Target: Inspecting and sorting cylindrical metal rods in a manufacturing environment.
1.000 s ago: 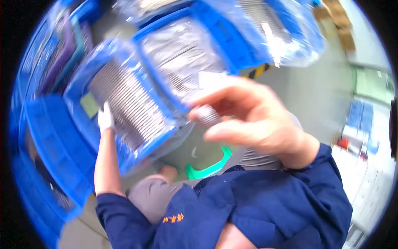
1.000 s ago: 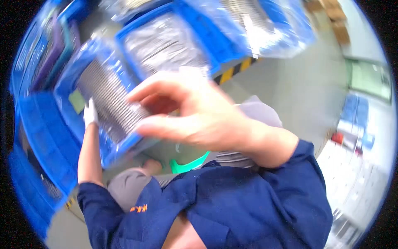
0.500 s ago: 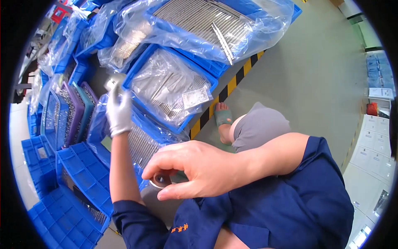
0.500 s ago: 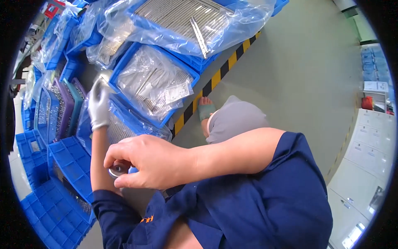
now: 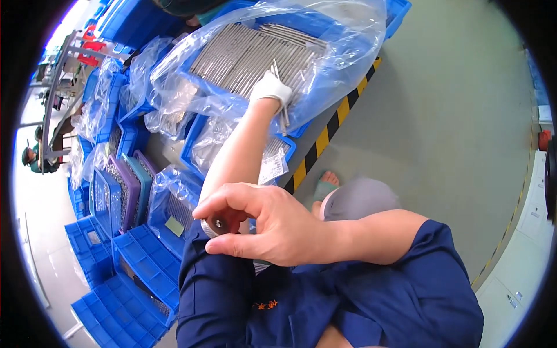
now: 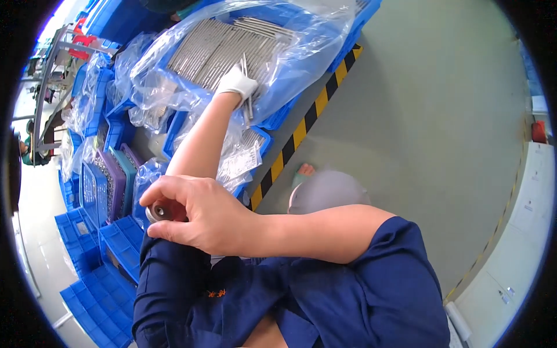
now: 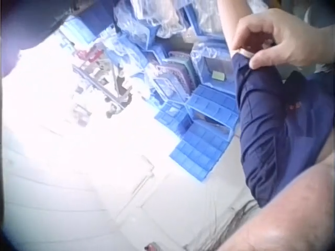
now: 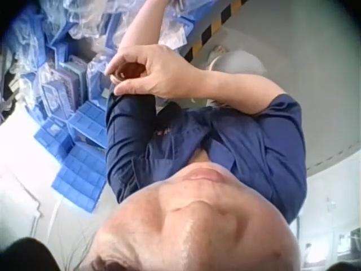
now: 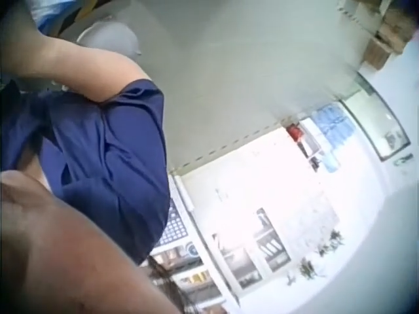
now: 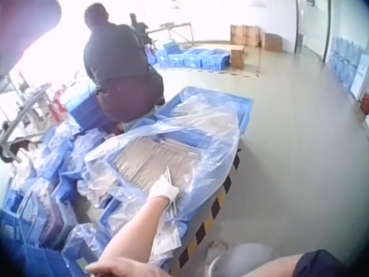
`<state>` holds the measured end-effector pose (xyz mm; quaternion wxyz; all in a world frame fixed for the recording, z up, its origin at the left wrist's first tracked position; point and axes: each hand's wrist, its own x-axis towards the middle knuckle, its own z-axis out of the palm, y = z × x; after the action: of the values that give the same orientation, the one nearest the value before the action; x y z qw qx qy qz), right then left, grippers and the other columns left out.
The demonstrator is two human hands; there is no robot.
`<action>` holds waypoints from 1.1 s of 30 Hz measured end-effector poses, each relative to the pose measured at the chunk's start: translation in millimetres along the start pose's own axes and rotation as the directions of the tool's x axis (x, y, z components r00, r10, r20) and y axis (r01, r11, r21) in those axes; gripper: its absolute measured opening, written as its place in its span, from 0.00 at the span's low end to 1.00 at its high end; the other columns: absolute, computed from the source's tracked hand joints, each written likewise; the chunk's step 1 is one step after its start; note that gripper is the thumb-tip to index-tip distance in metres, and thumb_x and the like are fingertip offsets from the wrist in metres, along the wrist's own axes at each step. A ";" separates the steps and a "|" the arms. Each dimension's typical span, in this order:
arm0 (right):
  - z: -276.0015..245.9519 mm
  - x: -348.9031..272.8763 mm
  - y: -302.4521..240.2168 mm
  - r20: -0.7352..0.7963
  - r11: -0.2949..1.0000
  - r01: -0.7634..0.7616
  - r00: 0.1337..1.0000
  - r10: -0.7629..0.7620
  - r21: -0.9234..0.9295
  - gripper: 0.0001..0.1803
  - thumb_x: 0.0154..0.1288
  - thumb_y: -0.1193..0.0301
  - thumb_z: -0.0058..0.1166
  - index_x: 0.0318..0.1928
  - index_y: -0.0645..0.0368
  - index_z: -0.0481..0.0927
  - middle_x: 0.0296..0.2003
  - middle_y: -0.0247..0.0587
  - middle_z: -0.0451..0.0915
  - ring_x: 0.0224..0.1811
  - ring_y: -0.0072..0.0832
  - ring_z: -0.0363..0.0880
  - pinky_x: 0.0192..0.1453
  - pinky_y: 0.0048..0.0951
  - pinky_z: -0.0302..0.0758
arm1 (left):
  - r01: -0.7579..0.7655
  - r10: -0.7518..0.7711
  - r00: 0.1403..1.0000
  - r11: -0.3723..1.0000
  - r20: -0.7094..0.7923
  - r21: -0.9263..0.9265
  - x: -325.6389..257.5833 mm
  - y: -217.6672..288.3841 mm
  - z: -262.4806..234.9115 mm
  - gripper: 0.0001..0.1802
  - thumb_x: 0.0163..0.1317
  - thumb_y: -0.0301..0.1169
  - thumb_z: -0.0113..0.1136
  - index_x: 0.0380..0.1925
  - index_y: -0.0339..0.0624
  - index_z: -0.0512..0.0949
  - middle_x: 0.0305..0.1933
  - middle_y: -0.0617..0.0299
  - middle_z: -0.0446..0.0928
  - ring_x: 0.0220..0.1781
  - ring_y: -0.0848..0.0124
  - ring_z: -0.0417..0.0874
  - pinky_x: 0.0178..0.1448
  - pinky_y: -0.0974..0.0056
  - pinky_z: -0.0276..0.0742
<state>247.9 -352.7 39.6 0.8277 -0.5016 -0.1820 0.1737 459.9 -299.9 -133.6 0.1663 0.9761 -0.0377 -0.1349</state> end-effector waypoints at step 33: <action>-101.2 -23.3 -7.8 -0.064 0.917 -0.206 0.968 0.241 0.340 0.18 0.59 0.66 0.59 0.47 0.59 0.73 0.34 0.34 0.76 0.36 0.20 0.74 0.42 0.22 0.73 | -0.422 0.667 0.745 0.507 -0.032 0.752 150.4 73.6 12.3 0.10 0.58 0.32 0.48 0.30 0.50 0.80 0.37 0.58 0.78 0.41 0.62 0.80 0.45 0.54 0.71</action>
<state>276.4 -444.7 0.1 0.8831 -0.3815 -0.0481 0.2690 598.9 -390.9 -157.8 -0.1803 0.9056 -0.3681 0.1093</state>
